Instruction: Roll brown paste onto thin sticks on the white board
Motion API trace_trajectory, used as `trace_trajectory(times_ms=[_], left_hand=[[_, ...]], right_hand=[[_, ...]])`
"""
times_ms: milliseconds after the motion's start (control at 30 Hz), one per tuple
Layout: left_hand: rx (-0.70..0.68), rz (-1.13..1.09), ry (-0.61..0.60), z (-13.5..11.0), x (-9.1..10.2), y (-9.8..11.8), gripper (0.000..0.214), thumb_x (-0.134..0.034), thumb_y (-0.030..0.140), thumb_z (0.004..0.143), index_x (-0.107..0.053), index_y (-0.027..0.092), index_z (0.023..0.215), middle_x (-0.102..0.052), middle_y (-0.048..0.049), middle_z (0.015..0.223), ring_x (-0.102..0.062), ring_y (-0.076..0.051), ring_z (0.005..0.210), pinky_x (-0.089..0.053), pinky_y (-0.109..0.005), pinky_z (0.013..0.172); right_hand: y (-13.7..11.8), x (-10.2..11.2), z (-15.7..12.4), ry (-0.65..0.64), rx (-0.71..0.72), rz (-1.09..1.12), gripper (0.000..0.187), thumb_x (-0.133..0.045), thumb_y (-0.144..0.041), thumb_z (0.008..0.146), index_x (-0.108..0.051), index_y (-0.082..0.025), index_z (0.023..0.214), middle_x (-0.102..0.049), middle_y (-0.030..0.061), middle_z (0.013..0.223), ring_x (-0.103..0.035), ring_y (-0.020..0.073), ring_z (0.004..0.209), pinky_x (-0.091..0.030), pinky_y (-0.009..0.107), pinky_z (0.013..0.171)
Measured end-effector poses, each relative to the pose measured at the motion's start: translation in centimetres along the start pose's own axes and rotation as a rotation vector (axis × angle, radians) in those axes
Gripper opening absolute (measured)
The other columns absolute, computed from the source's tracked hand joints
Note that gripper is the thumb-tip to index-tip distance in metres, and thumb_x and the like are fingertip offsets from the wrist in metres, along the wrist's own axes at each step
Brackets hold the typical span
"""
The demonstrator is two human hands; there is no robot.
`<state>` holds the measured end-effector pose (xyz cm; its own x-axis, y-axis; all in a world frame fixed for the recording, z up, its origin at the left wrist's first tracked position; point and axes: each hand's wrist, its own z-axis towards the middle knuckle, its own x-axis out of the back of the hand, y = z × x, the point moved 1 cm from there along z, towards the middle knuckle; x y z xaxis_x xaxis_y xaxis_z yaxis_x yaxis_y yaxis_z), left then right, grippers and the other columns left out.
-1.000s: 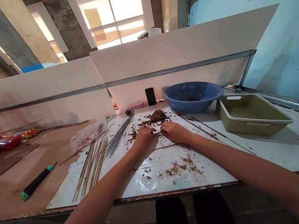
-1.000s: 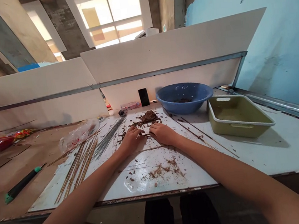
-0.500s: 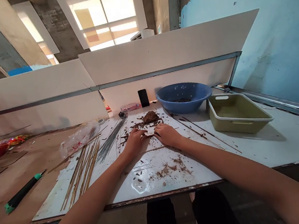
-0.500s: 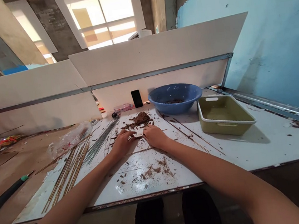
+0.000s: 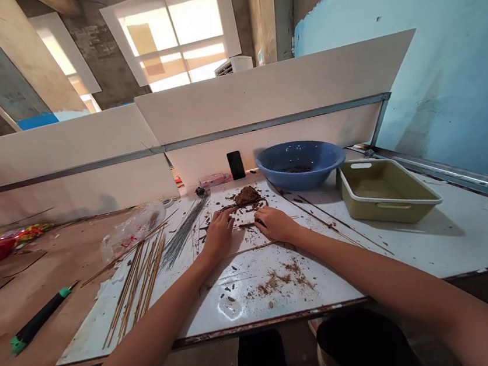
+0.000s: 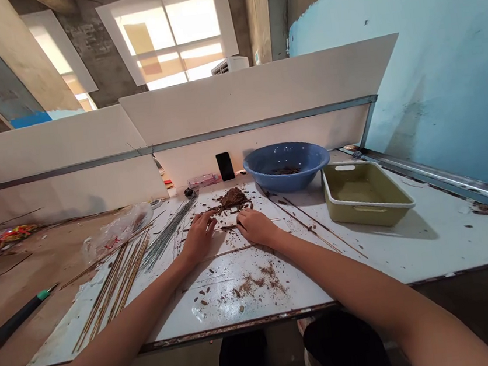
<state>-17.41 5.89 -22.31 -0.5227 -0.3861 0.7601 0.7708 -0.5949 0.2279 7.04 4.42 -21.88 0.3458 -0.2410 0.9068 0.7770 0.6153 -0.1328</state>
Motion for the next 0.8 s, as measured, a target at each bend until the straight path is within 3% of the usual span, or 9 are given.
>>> trace_trajectory(times_ms=[267,433,533,667,800], left_hand=[[0.118,0.011,0.025,-0.1,0.2,-0.7,0.037,-0.05,0.02,0.112,-0.067,0.018,0.145,-0.079,-0.0135,0.118,-0.073,-0.034,0.118,-0.062,-0.05,0.105],[0.041,0.091,0.091,0.0,1.5,-0.2,0.07,-0.055,0.0,0.093,-0.06,0.02,0.16,-0.072,-0.0158,0.148,-0.063,-0.036,0.139,-0.057,-0.054,0.118],[-0.012,0.16,-0.005,0.1,1.3,1.9,0.063,-0.057,0.001,0.092,-0.067,0.02,0.152,-0.075,-0.0153,0.145,-0.066,-0.036,0.138,-0.055,-0.054,0.121],[-0.054,0.262,-0.254,-0.4,-0.7,5.8,0.051,-0.051,0.018,0.107,-0.064,0.014,0.156,-0.078,-0.0188,0.145,-0.072,-0.034,0.136,-0.053,-0.053,0.124],[-0.058,0.344,-0.352,-1.6,-2.6,7.4,0.057,-0.043,0.03,0.114,-0.057,0.005,0.164,-0.063,-0.0259,0.166,-0.059,-0.035,0.159,-0.04,-0.056,0.136]], right_hand=[[0.5,-0.7,0.2,0.035,0.065,0.039,0.013,-0.064,-0.023,0.116,-0.074,-0.014,0.114,-0.078,0.0161,0.117,-0.07,0.0292,0.116,-0.055,0.041,0.105],[0.3,-0.4,0.1,0.04,0.067,0.038,0.009,-0.069,-0.021,0.113,-0.073,-0.014,0.115,-0.077,0.0163,0.118,-0.07,0.0294,0.117,-0.055,0.041,0.104],[0.0,0.0,0.1,0.022,0.067,0.006,0.011,-0.068,-0.021,0.113,-0.075,-0.013,0.117,-0.078,0.0171,0.12,-0.07,0.0297,0.118,-0.055,0.041,0.105],[-0.3,0.5,0.5,-0.02,0.095,-0.045,0.018,-0.063,-0.018,0.113,-0.08,-0.012,0.117,-0.079,0.017,0.125,-0.068,0.0303,0.124,-0.052,0.043,0.111],[-0.5,0.7,0.3,-0.046,0.028,-0.102,0.027,-0.058,-0.02,0.115,-0.083,-0.011,0.117,-0.081,0.0194,0.13,-0.067,0.0334,0.129,-0.05,0.047,0.115]])
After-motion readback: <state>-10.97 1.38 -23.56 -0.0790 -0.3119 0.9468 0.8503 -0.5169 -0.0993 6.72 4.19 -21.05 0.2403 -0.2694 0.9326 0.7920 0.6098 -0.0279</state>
